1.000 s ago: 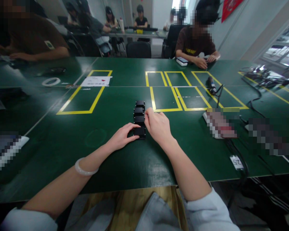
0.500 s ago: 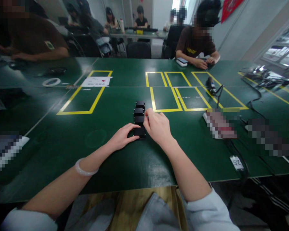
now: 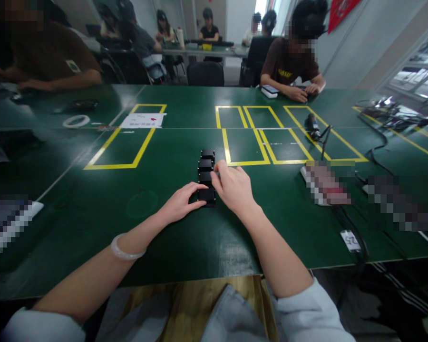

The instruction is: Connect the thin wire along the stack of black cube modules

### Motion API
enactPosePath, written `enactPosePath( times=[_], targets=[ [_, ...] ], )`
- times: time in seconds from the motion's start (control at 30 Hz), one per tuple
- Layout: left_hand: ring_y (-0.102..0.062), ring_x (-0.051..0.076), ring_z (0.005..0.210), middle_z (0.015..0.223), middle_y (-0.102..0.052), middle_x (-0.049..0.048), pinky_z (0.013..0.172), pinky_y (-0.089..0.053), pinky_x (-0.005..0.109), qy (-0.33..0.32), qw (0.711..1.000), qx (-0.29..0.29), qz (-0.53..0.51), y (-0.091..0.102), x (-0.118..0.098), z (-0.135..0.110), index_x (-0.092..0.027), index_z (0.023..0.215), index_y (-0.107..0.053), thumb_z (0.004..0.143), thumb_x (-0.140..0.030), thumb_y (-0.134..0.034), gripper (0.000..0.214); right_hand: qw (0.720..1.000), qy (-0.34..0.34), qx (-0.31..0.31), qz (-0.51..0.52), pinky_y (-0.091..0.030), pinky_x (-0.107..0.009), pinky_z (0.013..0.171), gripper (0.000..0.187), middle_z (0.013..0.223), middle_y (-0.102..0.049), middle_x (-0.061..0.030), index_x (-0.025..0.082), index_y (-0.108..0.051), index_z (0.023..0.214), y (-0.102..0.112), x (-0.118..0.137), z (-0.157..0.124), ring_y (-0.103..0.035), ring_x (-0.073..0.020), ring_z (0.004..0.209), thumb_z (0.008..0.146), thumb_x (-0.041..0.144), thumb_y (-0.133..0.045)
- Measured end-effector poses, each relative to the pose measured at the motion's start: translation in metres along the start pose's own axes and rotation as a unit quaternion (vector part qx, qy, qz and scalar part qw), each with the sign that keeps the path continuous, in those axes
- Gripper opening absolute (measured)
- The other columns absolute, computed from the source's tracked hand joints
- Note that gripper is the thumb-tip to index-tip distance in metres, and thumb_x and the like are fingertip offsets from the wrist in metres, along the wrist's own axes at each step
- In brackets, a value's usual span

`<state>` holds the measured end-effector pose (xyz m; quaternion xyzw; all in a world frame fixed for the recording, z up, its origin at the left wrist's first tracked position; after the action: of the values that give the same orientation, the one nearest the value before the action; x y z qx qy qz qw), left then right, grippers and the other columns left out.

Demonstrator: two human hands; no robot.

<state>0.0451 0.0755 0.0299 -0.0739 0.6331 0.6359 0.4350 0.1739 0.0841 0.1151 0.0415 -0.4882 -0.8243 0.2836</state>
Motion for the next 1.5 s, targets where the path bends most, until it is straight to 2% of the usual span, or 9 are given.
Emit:
enactPosePath(
  times=[0.1,0.3,0.5,0.7,0.93,1.13,1.37,1.5],
  targets=[
    [-0.054,0.024,0.112,0.116,-0.058,0.0057,0.096,-0.043,0.038,0.001,1.000,0.002,0.002,-0.0007,0.0005,-0.0001,-0.024,0.120,-0.054,0.086,-0.035,-0.058,0.036,1.000,0.000,0.000,-0.001,-0.032,-0.028,0.065,0.023,0.070,-0.062,-0.0018,0.020,-0.052,0.089,-0.0007,-0.0009,0.0001,-0.047,-0.0135,0.057,0.095,0.036,-0.036],
    [-0.054,0.024,0.112,0.117,-0.058,0.0054,0.096,-0.043,0.038,0.003,1.000,0.004,0.003,-0.0010,0.0010,0.0003,-0.024,0.120,-0.054,0.086,-0.035,-0.058,0.036,1.000,-0.007,-0.001,-0.005,-0.032,-0.028,0.064,0.015,0.066,-0.059,-0.0004,0.020,-0.052,0.093,0.0020,0.0005,0.0008,-0.047,-0.0138,0.057,0.090,0.025,-0.038],
    [-0.055,0.023,0.111,0.116,-0.058,0.0051,0.095,-0.043,0.036,0.000,1.000,0.007,0.002,-0.0014,0.0003,0.0003,-0.024,0.119,-0.054,0.086,-0.033,-0.059,0.035,1.000,-0.004,0.008,0.006,-0.032,-0.027,0.065,0.024,0.071,-0.062,-0.0023,0.020,-0.052,0.089,-0.0013,-0.0009,0.0003,-0.048,-0.0135,0.059,0.094,0.037,-0.036],
    [-0.054,0.024,0.112,0.116,-0.058,0.0059,0.096,-0.043,0.038,0.000,1.000,0.003,0.000,-0.0013,0.0010,-0.0001,-0.024,0.120,-0.054,0.086,-0.033,-0.058,0.036,1.000,-0.008,0.001,-0.001,-0.032,-0.027,0.064,0.015,0.067,-0.059,-0.0004,0.019,-0.052,0.094,-0.0010,-0.0016,0.0002,-0.047,-0.0138,0.058,0.091,0.026,-0.039],
    [-0.055,0.025,0.111,0.116,-0.058,0.0064,0.095,-0.044,0.038,0.008,1.000,0.012,0.001,-0.0007,-0.0011,0.0004,-0.023,0.119,-0.054,0.086,-0.035,-0.058,0.035,1.000,-0.002,-0.002,0.017,-0.033,-0.027,0.065,0.023,0.071,-0.062,-0.0014,0.020,-0.051,0.088,-0.0006,-0.0016,0.0002,-0.049,-0.0133,0.059,0.094,0.038,-0.038],
    [-0.054,0.025,0.112,0.117,-0.058,0.0060,0.096,-0.043,0.039,0.006,1.000,0.004,-0.003,-0.0006,0.0002,0.0002,-0.024,0.119,-0.054,0.086,-0.034,-0.058,0.035,1.000,-0.018,0.002,0.002,-0.031,-0.027,0.062,0.017,0.067,-0.059,-0.0010,0.020,-0.052,0.092,-0.0004,-0.0030,0.0010,-0.047,-0.0139,0.057,0.092,0.027,-0.036],
    [-0.055,0.024,0.111,0.116,-0.059,0.0058,0.095,-0.043,0.038,0.004,1.000,0.003,0.000,0.0000,0.0000,0.0002,-0.024,0.119,-0.055,0.086,-0.034,-0.058,0.035,1.000,-0.011,0.007,0.014,-0.033,-0.027,0.065,0.024,0.071,-0.062,-0.0016,0.020,-0.051,0.089,-0.0004,-0.0019,0.0007,-0.050,-0.0134,0.060,0.095,0.038,-0.037],
    [-0.055,0.024,0.111,0.116,-0.059,0.0059,0.096,-0.043,0.039,0.004,1.000,0.003,-0.002,-0.0003,-0.0003,0.0002,-0.024,0.119,-0.055,0.085,-0.033,-0.059,0.035,1.000,-0.017,0.007,0.003,-0.032,-0.027,0.063,0.020,0.069,-0.061,-0.0013,0.020,-0.052,0.092,-0.0014,-0.0036,0.0009,-0.048,-0.0135,0.057,0.094,0.031,-0.035]
  ],
)
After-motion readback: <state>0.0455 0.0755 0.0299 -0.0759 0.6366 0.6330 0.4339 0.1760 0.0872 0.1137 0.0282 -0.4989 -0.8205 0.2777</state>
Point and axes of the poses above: each hand's wrist, its own z-axis towards the middle knuckle, its own y-axis out of the back of the hand, x = y × z, the point moved 9 cm from there along z, towards the middle knuckle
